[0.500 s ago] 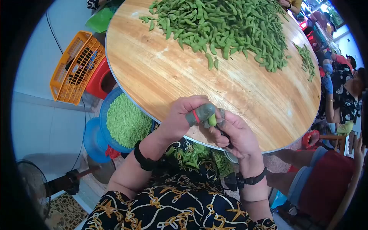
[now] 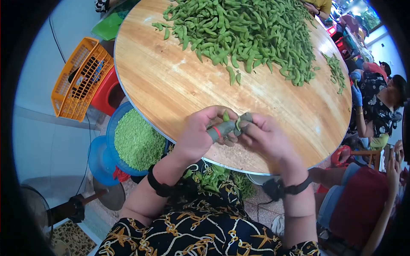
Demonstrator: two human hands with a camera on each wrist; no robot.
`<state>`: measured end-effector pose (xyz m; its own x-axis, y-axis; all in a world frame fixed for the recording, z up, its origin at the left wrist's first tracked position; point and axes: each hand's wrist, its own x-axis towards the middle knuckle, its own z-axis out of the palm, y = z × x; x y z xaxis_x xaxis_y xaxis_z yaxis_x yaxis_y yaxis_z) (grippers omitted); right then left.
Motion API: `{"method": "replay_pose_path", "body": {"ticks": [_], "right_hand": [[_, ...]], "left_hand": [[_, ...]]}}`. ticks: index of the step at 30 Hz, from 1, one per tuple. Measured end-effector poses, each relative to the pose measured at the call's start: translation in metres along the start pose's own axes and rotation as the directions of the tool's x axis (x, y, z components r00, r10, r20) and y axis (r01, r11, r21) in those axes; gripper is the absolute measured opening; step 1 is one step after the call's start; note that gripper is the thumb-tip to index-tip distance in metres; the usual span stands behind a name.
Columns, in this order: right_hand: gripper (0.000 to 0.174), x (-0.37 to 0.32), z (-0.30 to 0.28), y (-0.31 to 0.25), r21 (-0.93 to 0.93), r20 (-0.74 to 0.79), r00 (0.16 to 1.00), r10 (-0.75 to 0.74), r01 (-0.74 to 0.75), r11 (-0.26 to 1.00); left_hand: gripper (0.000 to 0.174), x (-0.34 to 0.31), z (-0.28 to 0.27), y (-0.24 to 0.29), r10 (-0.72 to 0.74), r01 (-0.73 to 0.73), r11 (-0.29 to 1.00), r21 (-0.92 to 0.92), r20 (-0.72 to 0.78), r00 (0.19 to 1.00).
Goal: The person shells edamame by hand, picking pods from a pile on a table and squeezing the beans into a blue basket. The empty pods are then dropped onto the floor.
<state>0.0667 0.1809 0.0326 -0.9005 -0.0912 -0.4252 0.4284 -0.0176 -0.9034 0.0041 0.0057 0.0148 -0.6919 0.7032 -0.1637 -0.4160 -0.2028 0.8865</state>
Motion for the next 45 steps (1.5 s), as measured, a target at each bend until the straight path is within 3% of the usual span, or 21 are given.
{"method": "replay_pose_path", "body": {"ticks": [2,4,6,9,12,14,16,19,20,23,26,28,31,33,35,36,38,39,40,42,45], "right_hand": [[0.026,0.015,-0.019,-0.029,-0.504,-0.102,0.967,-0.232,0.151,0.851],[0.032,0.046,-0.039,-0.062,-0.753,-0.348,0.875,-0.337,-0.048,0.656],[0.036,0.093,-0.079,-0.063,-0.876,-0.399,0.721,-0.566,-0.119,0.467],[0.04,0.126,-0.089,-0.064,-0.927,-0.364,0.656,-0.662,-0.185,0.327],[0.033,0.12,-0.07,-0.05,-0.975,-0.199,0.752,-0.629,-0.086,0.206],[0.029,0.105,-0.056,-0.038,-0.981,-0.165,0.734,-0.659,-0.054,0.185],[0.028,0.076,-0.029,-0.038,-0.978,-0.153,0.839,-0.522,-0.052,0.203],[0.027,0.041,-0.01,-0.036,-0.93,-0.246,0.857,-0.453,-0.078,0.358],[0.027,0.032,-0.007,-0.033,-0.93,-0.251,0.856,-0.452,-0.083,0.358],[0.022,0.004,0.01,-0.024,-0.604,-0.416,0.8,-0.432,0.112,0.789],[0.021,-0.011,0.032,-0.005,-0.608,-0.335,0.805,-0.489,0.212,0.765],[0.019,-0.014,0.031,0.008,-0.67,-0.243,0.805,-0.541,0.264,0.694],[0.018,-0.022,0.033,0.023,-0.211,-0.193,0.874,-0.447,0.408,0.888],[0.019,-0.028,0.042,0.025,-0.125,-0.218,0.874,-0.433,0.415,0.901],[0.023,-0.033,0.052,0.025,0.057,-0.257,0.877,-0.405,0.433,0.9],[0.023,-0.032,0.054,0.026,0.06,-0.259,0.876,-0.407,0.435,0.899],[0.02,-0.029,0.057,0.031,0.203,-0.349,0.866,-0.359,0.444,0.873],[0.02,-0.031,0.057,0.03,0.208,-0.353,0.864,-0.359,0.446,0.871],[0.017,-0.033,0.055,0.028,0.371,-0.33,0.904,-0.272,0.389,0.843],[0.014,-0.034,0.056,0.024,0.526,-0.295,0.936,-0.192,0.326,0.785],[0.008,-0.03,0.06,0.024,0.735,-0.263,0.961,-0.083,0.255,0.628]], "left_hand": [[0.024,0.002,-0.004,0.0,0.011,-0.011,1.0,0.021,0.002,1.0],[0.024,0.002,-0.005,0.0,0.019,-0.019,0.999,0.043,0.007,1.0],[0.029,0.003,-0.001,0.002,0.102,-0.096,0.985,0.14,-0.038,0.994],[0.035,0.0,0.006,-0.001,0.103,-0.076,0.98,0.183,-0.146,0.984],[0.039,-0.002,0.007,-0.001,0.073,-0.046,0.979,0.2,-0.128,0.989],[0.038,-0.003,0.007,-0.003,0.089,-0.066,0.977,0.2,-0.107,0.99],[0.037,-0.004,0.007,-0.002,0.102,-0.083,0.975,0.208,-0.078,0.992],[0.039,-0.005,0.008,-0.004,0.086,-0.069,0.977,0.203,-0.077,0.993],[0.041,-0.005,0.007,-0.009,0.167,-0.13,0.929,0.347,-0.082,0.982],[0.047,-0.011,0.013,-0.008,0.247,-0.167,0.808,0.565,-0.066,0.967],[0.051,-0.016,0.015,-0.014,0.28,-0.2,0.711,0.674,-0.011,0.96],[0.057,-0.018,0.013,-0.014,0.363,-0.349,0.525,0.776,0.166,0.917],[0.058,-0.021,0.004,-0.003,0.207,-0.335,0.734,0.591,0.275,0.939],[0.057,-0.024,-0.002,0.004,0.172,-0.344,0.814,0.467,0.371,0.913],[0.051,-0.029,-0.003,0.013,-0.146,0.118,0.988,0.098,0.359,0.922],[0.051,-0.03,0.0,0.011,-0.148,0.119,0.988,0.102,0.359,0.921],[0.041,-0.03,0.007,0.004,0.027,-0.12,0.948,0.294,0.299,0.954],[0.037,-0.029,0.005,-0.002,0.262,-0.447,0.672,0.591,0.374,0.89],[0.037,-0.029,0.006,-0.006,0.26,-0.447,0.671,0.592,0.377,0.889],[0.051,-0.031,0.007,-0.011,0.41,-0.618,0.422,0.663,0.468,0.783],[0.051,-0.03,0.01,-0.019,0.518,-0.653,0.387,0.651,0.433,0.738]]}}
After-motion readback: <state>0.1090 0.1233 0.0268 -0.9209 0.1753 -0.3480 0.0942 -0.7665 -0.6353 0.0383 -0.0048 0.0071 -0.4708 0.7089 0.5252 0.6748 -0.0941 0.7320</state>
